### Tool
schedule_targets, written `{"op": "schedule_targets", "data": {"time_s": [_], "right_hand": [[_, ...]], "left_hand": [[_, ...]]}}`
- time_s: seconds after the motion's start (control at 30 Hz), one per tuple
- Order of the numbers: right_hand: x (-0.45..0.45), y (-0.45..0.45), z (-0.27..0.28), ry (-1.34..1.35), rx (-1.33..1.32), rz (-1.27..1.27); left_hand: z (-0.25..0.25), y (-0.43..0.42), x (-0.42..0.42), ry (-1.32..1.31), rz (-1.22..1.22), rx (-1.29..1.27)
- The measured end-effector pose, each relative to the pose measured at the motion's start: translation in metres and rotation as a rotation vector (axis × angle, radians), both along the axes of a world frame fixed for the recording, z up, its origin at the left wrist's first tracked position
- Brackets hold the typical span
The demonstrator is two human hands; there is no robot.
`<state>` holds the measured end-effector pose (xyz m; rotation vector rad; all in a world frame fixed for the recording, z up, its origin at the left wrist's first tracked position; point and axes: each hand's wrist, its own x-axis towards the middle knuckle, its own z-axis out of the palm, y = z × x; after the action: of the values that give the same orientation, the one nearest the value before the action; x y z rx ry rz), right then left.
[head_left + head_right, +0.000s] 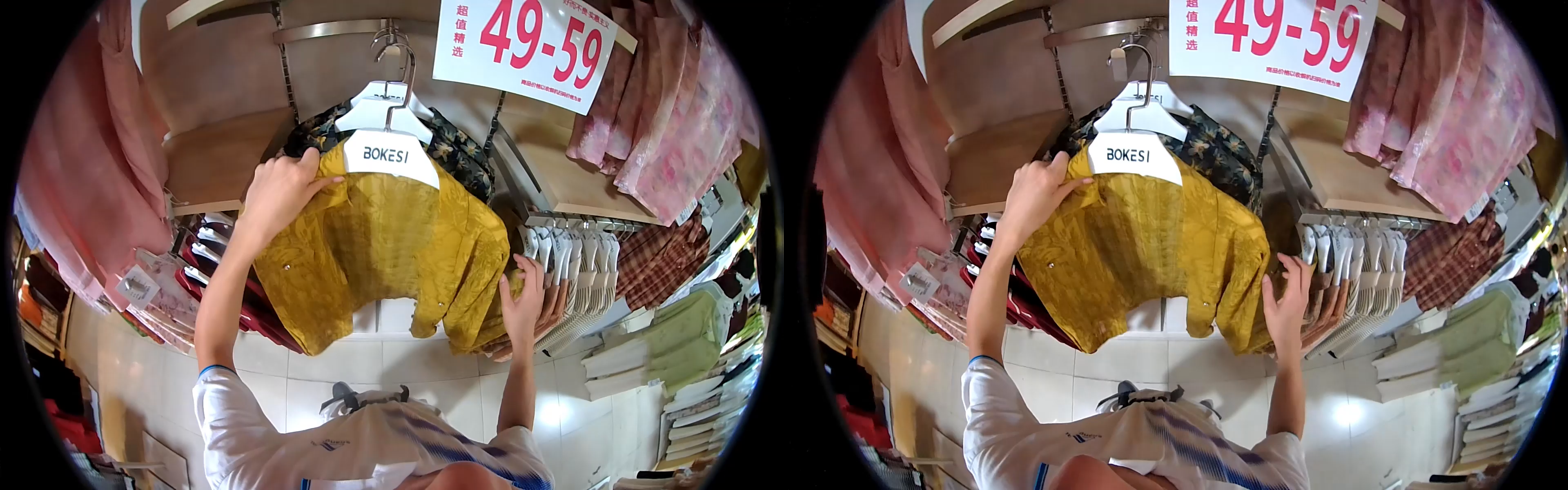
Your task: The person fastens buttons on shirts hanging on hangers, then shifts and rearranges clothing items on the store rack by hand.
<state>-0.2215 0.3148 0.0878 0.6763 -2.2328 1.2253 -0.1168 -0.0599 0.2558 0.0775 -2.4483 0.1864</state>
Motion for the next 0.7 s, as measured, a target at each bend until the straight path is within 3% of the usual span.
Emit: {"op": "schedule_targets", "data": {"time_s": [0.63, 0.7], "right_hand": [[0.01, 0.0, -0.008, 0.0, -0.103, 0.082], [0.016, -0.001, -0.005, -0.163, -0.249, 0.179]], "left_hand": [[-0.011, 0.003, 0.006, -0.012, -0.062, 0.077], [-0.009, 0.002, 0.005, -0.044, -0.051, 0.087]]}}
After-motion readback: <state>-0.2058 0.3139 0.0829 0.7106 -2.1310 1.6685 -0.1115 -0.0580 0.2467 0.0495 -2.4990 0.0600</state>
